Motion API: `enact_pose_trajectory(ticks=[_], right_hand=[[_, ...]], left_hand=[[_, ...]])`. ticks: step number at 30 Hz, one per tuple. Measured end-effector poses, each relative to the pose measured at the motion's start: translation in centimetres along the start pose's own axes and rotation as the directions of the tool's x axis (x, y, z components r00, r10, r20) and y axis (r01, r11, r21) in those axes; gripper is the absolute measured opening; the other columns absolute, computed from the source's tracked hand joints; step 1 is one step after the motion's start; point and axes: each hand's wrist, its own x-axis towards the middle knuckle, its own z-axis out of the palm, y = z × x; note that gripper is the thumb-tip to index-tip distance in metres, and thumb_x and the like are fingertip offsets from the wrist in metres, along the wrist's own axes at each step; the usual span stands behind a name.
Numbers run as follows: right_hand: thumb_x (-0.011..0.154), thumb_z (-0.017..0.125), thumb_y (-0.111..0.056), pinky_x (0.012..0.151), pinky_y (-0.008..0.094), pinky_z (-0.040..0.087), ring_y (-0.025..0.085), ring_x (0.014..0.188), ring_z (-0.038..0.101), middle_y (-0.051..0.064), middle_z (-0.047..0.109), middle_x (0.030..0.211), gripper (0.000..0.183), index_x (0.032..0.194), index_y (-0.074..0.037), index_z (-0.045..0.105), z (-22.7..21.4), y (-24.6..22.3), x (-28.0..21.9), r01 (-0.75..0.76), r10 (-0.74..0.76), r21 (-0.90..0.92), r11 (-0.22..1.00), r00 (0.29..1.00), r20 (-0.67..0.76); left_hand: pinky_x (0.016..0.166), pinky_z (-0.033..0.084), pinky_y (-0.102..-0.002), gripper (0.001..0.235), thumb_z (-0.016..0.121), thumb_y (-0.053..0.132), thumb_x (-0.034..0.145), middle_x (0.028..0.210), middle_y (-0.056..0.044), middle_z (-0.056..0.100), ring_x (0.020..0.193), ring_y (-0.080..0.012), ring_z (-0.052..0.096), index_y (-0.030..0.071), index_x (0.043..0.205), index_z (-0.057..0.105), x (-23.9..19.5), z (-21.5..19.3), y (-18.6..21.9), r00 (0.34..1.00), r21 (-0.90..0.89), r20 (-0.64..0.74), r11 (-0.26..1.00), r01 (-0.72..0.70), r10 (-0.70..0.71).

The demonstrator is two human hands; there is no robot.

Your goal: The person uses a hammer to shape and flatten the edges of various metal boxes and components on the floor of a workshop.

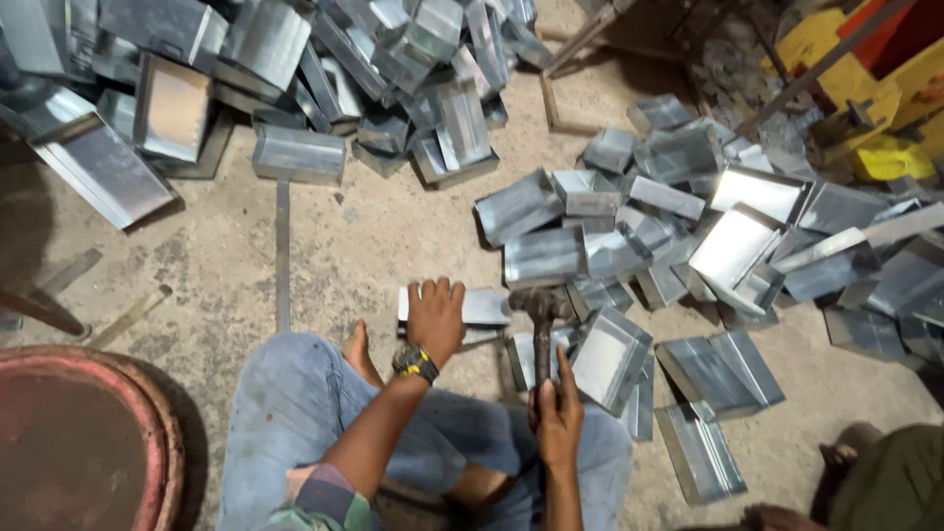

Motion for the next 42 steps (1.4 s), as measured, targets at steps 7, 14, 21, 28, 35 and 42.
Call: enact_pose_trajectory(ticks=[7,14,21,28,35,42], right_hand=[[0.104,0.056,-0.022,0.044,0.023,0.032,0.004,0.05,0.039,-0.003,0.049,0.066,0.056,0.159,-0.016,0.047,2.2,-1.9,0.4,0.015,-0.016,-0.284,0.959,1.0,-0.002],[0.102,0.055,-0.021,0.042,0.023,0.032,0.004,0.049,0.042,0.001,0.058,0.072,0.065,0.161,-0.012,0.028,1.1,-4.7,-3.0,0.291,-0.258,0.248,0.924,0.954,-0.155],[0.103,0.056,-0.017,0.053,0.023,0.042,0.004,0.061,0.049,-0.002,0.06,0.077,0.056,0.158,-0.011,0.045,2.5,-4.0,-0.9,0.323,-0.351,-0.422,0.847,0.936,0.013],[0.098,0.058,-0.02,0.045,0.026,0.036,0.007,0.049,0.042,-0.003,0.05,0.064,0.056,0.153,-0.014,0.049,1.6,-1.7,-1.3,-0.013,0.005,-0.11,0.994,0.997,-0.076],[0.098,0.061,-0.019,0.045,0.027,0.033,0.008,0.05,0.04,-0.003,0.049,0.063,0.054,0.151,-0.016,0.052,1.2,1.9,0.0,0.006,-0.015,-0.1,0.995,0.995,-0.096],[0.1,0.06,-0.02,0.048,0.025,0.041,0.007,0.053,0.048,0.0,0.054,0.063,0.052,0.151,-0.019,0.053,-0.1,4.9,1.2,-0.042,0.002,-0.208,0.977,0.982,-0.191]], left_hand=[[0.089,0.042,-0.049,0.021,0.066,0.009,0.075,0.094,-0.009,0.066,0.094,-0.0302,0.061,0.013,0.096,0.066,0.7,-0.1,-0.8,0.999,-0.022,0.031,0.999,-0.032,0.033],[0.088,0.042,-0.048,0.025,0.066,0.008,0.074,0.093,-0.009,0.066,0.095,-0.0309,0.061,0.013,0.098,0.067,0.1,1.3,-1.5,0.995,-0.043,-0.028,0.994,-0.096,0.094],[0.088,0.042,-0.049,0.023,0.068,0.009,0.073,0.092,-0.008,0.066,0.095,-0.0311,0.061,0.014,0.095,0.067,0.9,0.7,-1.2,0.997,-0.038,0.028,0.997,-0.07,0.071],[0.087,0.041,-0.051,0.023,0.068,0.01,0.073,0.095,-0.011,0.066,0.097,-0.0325,0.06,0.012,0.096,0.064,1.1,1.1,-0.8,0.998,-0.037,-0.006,0.997,-0.067,0.067],[0.085,0.043,-0.051,0.035,0.07,0.01,0.069,0.099,-0.013,0.065,0.097,-0.033,0.062,0.01,0.103,0.064,0.6,0.7,-1.1,0.99,0.03,0.138,0.999,-0.019,0.014],[0.086,0.057,-0.043,0.045,0.074,0.023,0.08,0.109,-0.024,0.072,0.101,-0.0372,0.071,0.0,0.117,0.063,-0.9,2.5,-5.9,0.728,-0.24,0.682,0.919,0.314,-0.07]])
